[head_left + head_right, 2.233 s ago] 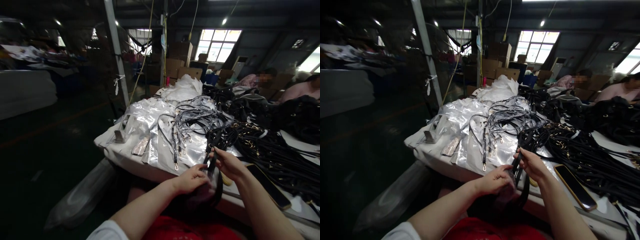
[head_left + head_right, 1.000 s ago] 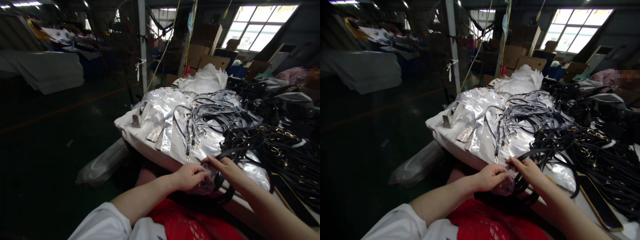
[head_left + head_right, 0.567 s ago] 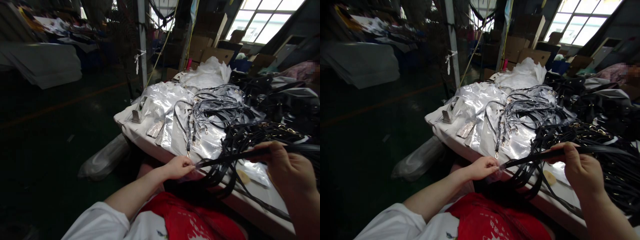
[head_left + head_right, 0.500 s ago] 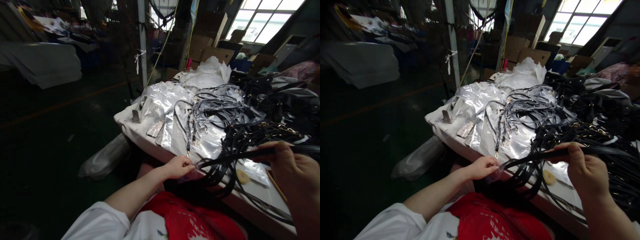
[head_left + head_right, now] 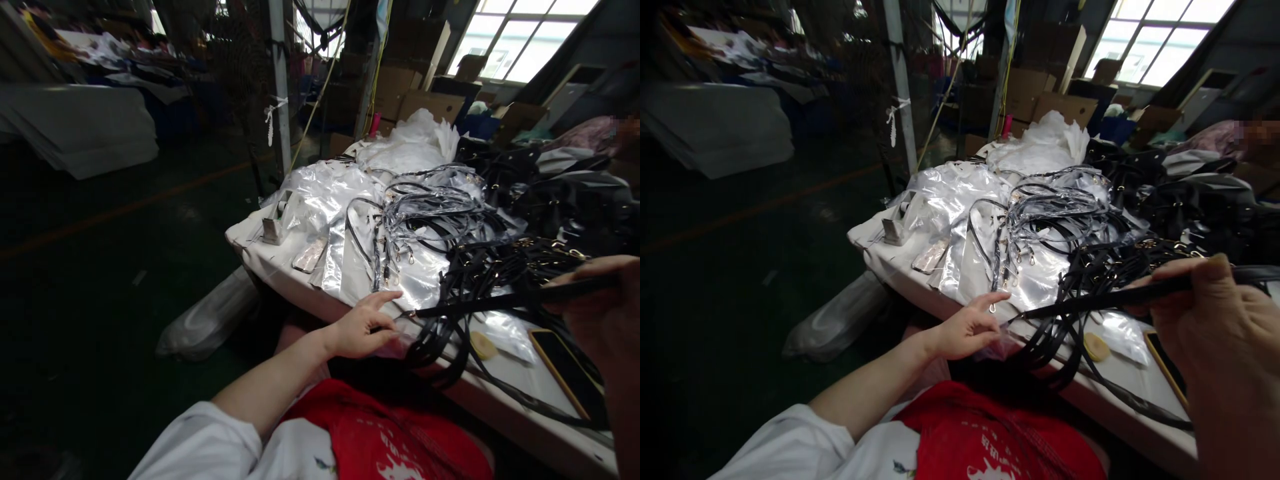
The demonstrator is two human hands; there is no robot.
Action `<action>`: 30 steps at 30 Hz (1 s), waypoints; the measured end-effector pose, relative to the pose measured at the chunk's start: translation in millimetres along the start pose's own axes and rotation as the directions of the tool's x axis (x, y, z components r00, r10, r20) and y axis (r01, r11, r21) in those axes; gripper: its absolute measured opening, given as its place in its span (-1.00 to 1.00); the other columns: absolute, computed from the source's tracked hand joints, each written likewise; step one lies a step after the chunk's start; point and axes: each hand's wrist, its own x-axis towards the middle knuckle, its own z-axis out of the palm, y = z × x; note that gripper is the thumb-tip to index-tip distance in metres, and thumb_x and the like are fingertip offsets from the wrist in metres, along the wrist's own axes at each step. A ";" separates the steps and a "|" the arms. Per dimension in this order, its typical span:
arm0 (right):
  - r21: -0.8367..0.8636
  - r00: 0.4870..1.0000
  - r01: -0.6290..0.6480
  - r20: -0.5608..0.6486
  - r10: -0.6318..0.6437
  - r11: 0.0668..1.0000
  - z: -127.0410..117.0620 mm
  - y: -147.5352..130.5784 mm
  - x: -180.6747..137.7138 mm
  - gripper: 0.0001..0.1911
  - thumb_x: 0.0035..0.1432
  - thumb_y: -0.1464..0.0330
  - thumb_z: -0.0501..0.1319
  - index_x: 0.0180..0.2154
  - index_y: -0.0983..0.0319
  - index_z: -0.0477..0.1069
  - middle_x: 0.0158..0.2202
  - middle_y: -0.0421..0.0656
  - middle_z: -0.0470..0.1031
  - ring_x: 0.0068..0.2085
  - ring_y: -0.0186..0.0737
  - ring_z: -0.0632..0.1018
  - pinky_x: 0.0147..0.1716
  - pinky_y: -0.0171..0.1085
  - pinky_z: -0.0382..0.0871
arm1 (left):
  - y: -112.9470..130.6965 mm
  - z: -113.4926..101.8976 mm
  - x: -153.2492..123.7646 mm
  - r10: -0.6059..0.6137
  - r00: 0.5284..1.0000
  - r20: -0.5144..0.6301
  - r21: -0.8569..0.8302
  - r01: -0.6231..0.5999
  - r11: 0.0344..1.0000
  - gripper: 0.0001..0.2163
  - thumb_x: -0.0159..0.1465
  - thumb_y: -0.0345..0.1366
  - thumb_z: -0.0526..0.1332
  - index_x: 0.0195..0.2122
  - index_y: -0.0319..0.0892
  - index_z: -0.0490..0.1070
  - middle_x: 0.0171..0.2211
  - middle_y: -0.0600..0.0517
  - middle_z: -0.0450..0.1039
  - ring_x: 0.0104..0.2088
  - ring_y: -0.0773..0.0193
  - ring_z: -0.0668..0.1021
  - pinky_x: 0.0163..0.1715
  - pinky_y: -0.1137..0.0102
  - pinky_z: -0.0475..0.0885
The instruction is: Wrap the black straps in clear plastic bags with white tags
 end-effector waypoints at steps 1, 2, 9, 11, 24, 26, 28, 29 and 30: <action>0.048 1.000 -0.023 0.004 0.023 0.999 3.5 1.8 4.4 -0.62 0.08 0.04 0.33 -0.51 0.21 0.45 -0.58 -0.16 0.42 -0.58 -0.26 0.47 -0.57 -0.24 0.38 | 5.4 1.6 3.5 0.048 0.998 0.048 -0.066 -0.045 0.997 -0.78 0.31 -0.20 0.20 -0.37 -0.21 0.54 0.25 -0.14 0.26 0.22 0.03 0.34 0.23 0.19 0.18; 0.092 0.998 -0.059 0.012 0.058 0.994 6.7 4.2 8.2 -0.64 0.08 0.07 0.35 -0.52 0.21 0.45 -0.60 -0.18 0.40 -0.61 -0.30 0.45 -0.61 -0.28 0.35 | 9.5 4.5 6.6 0.077 0.991 0.106 -0.139 -0.062 0.988 -0.76 0.32 -0.18 0.18 -0.36 -0.22 0.54 0.13 -0.16 0.39 0.11 0.08 0.45 0.16 0.24 0.28; -0.261 0.733 -0.332 0.534 0.422 0.907 17.5 33.7 -20.4 -0.41 -0.05 -0.09 0.34 -0.09 0.17 0.58 -0.20 0.02 0.64 -0.30 -0.05 0.62 -0.40 -0.22 0.53 | 17.7 25.7 12.8 -0.013 0.986 0.165 -0.112 0.032 0.993 -0.72 0.32 -0.17 0.17 -0.41 -0.25 0.50 -0.39 -0.01 0.47 -0.36 0.33 0.50 -0.30 0.48 0.40; -0.450 0.666 -0.180 0.599 0.445 0.875 19.4 38.2 -35.6 -0.49 -0.01 -0.05 0.34 -0.14 0.15 0.61 -0.18 -0.01 0.65 -0.19 0.04 0.63 -0.22 -0.14 0.55 | 20.3 24.6 12.5 0.044 0.988 0.146 -0.107 -0.029 0.994 -0.73 0.32 -0.19 0.17 -0.42 -0.24 0.49 -0.32 -0.05 0.49 -0.30 0.28 0.53 -0.23 0.45 0.42; -0.454 0.951 0.019 0.284 0.125 0.891 -3.3 18.0 -34.5 -0.54 0.23 -0.03 0.13 -0.30 0.17 0.60 -0.35 -0.09 0.67 -0.28 -0.04 0.66 -0.15 -0.17 0.53 | -10.2 7.3 2.4 -0.034 0.999 -0.003 0.046 0.034 0.998 -0.82 0.33 -0.30 0.14 -0.30 -0.23 0.51 -0.04 -0.13 0.47 -0.03 0.19 0.51 0.06 0.31 0.37; -0.428 0.929 0.010 0.338 0.150 0.904 -1.4 24.6 -35.0 -0.54 0.24 -0.02 0.13 -0.29 0.18 0.60 -0.35 -0.08 0.67 -0.30 -0.04 0.67 -0.18 -0.19 0.54 | -7.6 7.9 4.0 -0.023 1.000 -0.003 0.051 0.023 0.998 -0.81 0.33 -0.29 0.14 -0.31 -0.23 0.50 -0.03 -0.13 0.47 -0.02 0.19 0.51 0.07 0.32 0.36; -0.430 0.911 0.001 0.372 0.176 0.903 2.5 28.5 -35.4 -0.52 0.22 -0.03 0.15 -0.31 0.20 0.61 -0.37 -0.07 0.67 -0.31 -0.04 0.67 -0.21 -0.21 0.55 | -3.3 8.0 6.9 0.002 1.000 -0.005 0.054 -0.001 0.999 -0.80 0.34 -0.28 0.13 -0.32 -0.23 0.50 -0.02 -0.13 0.47 -0.01 0.19 0.51 0.07 0.32 0.36; -0.431 0.905 -0.005 0.382 0.187 0.902 4.5 29.2 -35.5 -0.51 0.20 -0.05 0.15 -0.32 0.21 0.61 -0.37 -0.06 0.67 -0.31 -0.04 0.67 -0.23 -0.21 0.55 | -1.2 7.6 8.5 0.016 1.000 -0.005 0.053 -0.015 0.998 -0.80 0.34 -0.28 0.13 -0.33 -0.23 0.49 -0.02 -0.13 0.47 -0.01 0.19 0.51 0.07 0.33 0.36; -0.435 0.899 -0.010 0.391 0.198 0.901 6.3 29.3 -35.6 -0.49 0.19 -0.07 0.16 -0.33 0.21 0.61 -0.37 -0.06 0.67 -0.31 -0.04 0.67 -0.24 -0.22 0.56 | 0.7 7.1 10.1 0.031 1.000 -0.004 0.051 -0.031 0.998 -0.79 0.34 -0.27 0.13 -0.35 -0.23 0.49 -0.03 -0.13 0.48 -0.01 0.19 0.51 0.07 0.34 0.37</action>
